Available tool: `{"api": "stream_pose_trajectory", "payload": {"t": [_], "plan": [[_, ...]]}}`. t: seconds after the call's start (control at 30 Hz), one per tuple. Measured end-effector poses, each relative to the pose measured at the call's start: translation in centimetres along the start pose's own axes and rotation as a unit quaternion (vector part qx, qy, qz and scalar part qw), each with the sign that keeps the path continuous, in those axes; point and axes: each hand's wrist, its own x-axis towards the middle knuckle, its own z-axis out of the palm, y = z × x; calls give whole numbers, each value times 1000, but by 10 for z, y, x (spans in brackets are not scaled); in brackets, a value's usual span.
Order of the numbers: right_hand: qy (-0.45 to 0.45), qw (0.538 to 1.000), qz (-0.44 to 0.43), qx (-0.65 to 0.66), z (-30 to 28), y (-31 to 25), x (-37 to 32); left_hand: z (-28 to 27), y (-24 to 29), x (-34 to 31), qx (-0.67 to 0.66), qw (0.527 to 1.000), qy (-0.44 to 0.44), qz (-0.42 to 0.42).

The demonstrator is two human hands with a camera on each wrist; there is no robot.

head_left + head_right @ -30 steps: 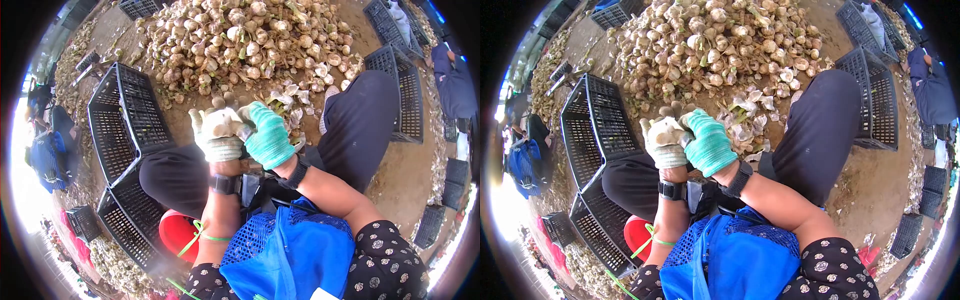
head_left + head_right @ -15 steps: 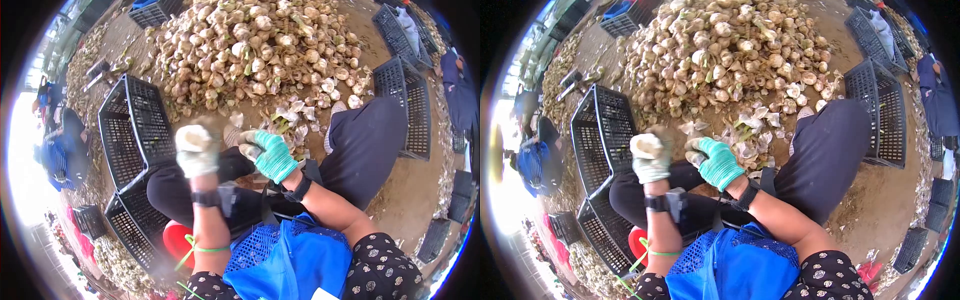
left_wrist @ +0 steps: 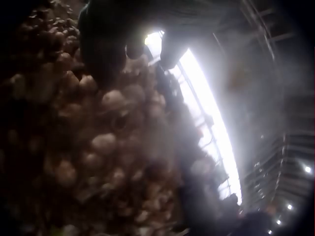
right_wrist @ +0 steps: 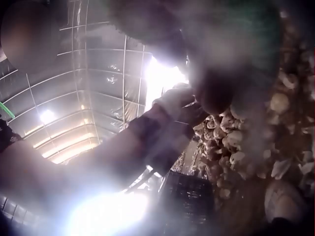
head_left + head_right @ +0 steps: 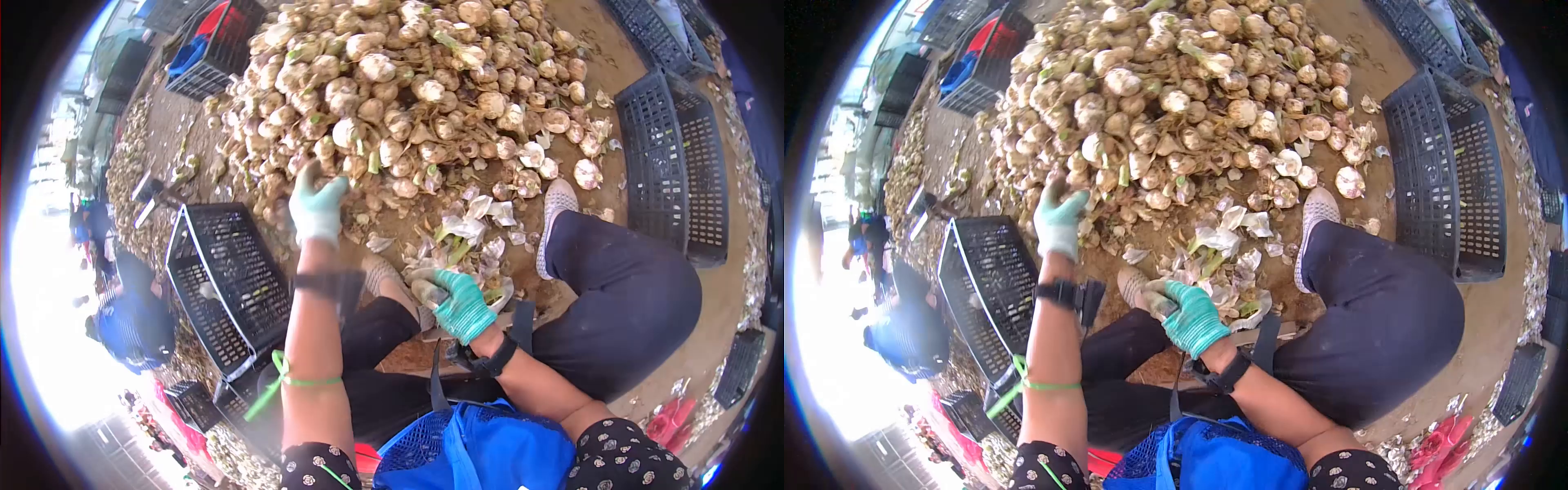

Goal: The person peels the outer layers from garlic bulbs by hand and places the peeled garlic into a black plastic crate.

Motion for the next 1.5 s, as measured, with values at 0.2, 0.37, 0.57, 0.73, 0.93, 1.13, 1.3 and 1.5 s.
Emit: {"api": "stream_pose_trajectory", "payload": {"t": [0.2,0.37,0.57,0.73,0.93,1.13,1.3,1.5], "plan": [[92,996,20,-8,-14,3,18,79,-7,69,411,907,30,85],[86,968,147,183,-16,0,26,63,30,50,246,969,-4,-17],[152,980,89,90,-7,9,21,35,-28,-3,3,990,-53,-128],[179,957,146,174,-7,7,2,38,-46,-60,34,969,-84,-231],[209,948,168,168,-29,50,13,43,-64,-55,118,981,-78,-133],[250,924,197,211,-36,50,24,85,-80,-36,400,882,-235,-83],[263,896,208,290,-46,26,33,114,-102,-77,515,698,-491,-80],[270,888,205,312,-41,27,29,80,-98,-110,411,829,-345,-157]]}}
